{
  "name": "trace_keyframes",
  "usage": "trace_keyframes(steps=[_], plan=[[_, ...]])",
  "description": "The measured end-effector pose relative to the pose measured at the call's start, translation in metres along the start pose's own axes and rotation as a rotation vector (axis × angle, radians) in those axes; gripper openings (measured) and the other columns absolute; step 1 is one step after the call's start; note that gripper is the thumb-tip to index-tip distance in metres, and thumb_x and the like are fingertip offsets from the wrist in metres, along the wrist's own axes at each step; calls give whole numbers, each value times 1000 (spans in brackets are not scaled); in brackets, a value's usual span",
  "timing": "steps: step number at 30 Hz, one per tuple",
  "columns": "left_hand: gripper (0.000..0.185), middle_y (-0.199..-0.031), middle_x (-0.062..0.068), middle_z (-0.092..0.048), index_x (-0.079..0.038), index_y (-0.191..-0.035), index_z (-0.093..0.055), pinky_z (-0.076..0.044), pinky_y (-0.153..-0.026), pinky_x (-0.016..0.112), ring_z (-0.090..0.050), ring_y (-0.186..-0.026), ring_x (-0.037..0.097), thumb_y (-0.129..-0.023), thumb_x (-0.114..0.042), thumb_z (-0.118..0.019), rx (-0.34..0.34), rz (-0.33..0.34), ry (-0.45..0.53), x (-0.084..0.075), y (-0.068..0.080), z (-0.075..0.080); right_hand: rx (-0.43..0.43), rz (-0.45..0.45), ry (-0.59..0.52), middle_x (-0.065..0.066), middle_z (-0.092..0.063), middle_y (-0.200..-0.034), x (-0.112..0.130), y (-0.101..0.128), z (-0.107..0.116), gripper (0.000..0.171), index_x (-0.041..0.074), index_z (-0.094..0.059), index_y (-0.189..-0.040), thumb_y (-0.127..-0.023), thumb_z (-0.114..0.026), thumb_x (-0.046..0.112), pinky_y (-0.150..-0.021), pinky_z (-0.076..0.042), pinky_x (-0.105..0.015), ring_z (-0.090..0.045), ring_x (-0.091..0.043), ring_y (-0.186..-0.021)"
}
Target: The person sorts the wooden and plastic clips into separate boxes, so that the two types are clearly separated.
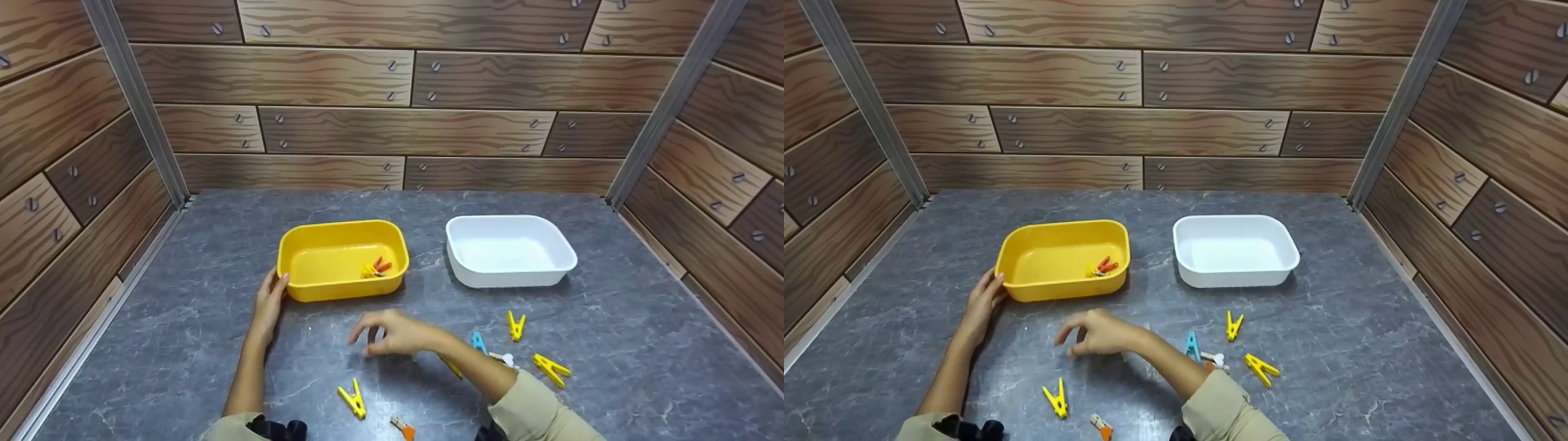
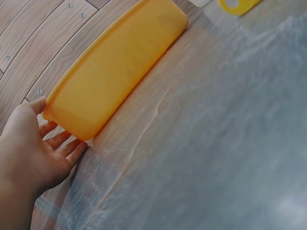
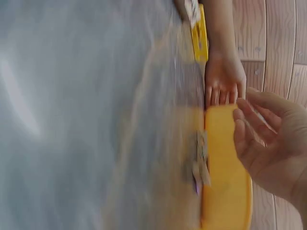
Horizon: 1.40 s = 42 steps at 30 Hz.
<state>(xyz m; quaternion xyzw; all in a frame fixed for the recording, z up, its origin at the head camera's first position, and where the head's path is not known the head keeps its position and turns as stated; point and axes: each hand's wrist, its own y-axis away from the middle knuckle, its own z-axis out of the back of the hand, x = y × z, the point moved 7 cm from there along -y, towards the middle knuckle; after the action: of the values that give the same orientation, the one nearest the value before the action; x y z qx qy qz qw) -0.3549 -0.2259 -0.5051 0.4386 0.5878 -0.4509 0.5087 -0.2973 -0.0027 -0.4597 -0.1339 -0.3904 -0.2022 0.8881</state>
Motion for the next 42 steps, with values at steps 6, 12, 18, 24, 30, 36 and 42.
trace_keyframes(steps=[6,12,18,24,30,36,42], plan=[[54,-144,23,-26,5,-142,-22,-30,-103,38,-31,-128,30,-99,-20,-43,9,10,1,1,-1,-1,147,37,-18,1,-63,-103,0,-1,-31,26,7,-66,-106,-80,-67,0,-71,-49,-19,-57,-1,-80],[55,-144,23,-25,5,-142,-22,-30,-103,38,-30,-129,31,-98,-19,-44,0,10,0,-1,-1,-1,224,57,-66,5,-63,-99,-3,0,-44,25,8,-66,-105,-82,-64,-2,-64,-49,-18,-55,1,-75],[54,-143,25,-25,7,-141,-22,-28,-104,39,-30,-128,32,-98,-18,-44,1,-6,29,-1,-1,-1,233,40,-117,3,-64,-91,-6,1,-45,22,7,-66,-105,-83,-65,0,-61,-49,-19,-55,0,-73],[55,-143,25,-26,7,-142,-23,-28,-104,40,-30,-128,33,-98,-20,-44,2,-7,22,-1,0,-1,134,-28,-51,10,-60,-77,-12,1,-39,15,7,-64,-91,-79,-69,0,-57,-45,-14,-51,2,-64],[54,-143,23,-26,5,-142,-23,-29,-103,39,-31,-128,31,-99,-20,-43,5,7,3,1,1,1,23,-69,43,7,-57,-79,-14,1,-30,26,10,-55,-90,-74,-74,2,-58,-45,-15,-51,0,-64],[53,-143,22,-27,5,-142,-24,-30,-103,38,-31,-128,30,-99,-19,-43,-3,11,-12,2,0,2,69,12,122,-2,-54,-98,-8,0,-32,43,13,-55,-113,-75,-74,5,-68,-47,-15,-52,-3,-77],[52,-143,24,-26,7,-141,-24,-29,-103,39,-31,-127,32,-99,-17,-43,-1,8,15,-3,2,-1,156,80,136,-1,-55,-97,-5,-2,-39,35,14,-62,-112,-80,-70,3,-66,-45,-14,-50,-1,-75]])
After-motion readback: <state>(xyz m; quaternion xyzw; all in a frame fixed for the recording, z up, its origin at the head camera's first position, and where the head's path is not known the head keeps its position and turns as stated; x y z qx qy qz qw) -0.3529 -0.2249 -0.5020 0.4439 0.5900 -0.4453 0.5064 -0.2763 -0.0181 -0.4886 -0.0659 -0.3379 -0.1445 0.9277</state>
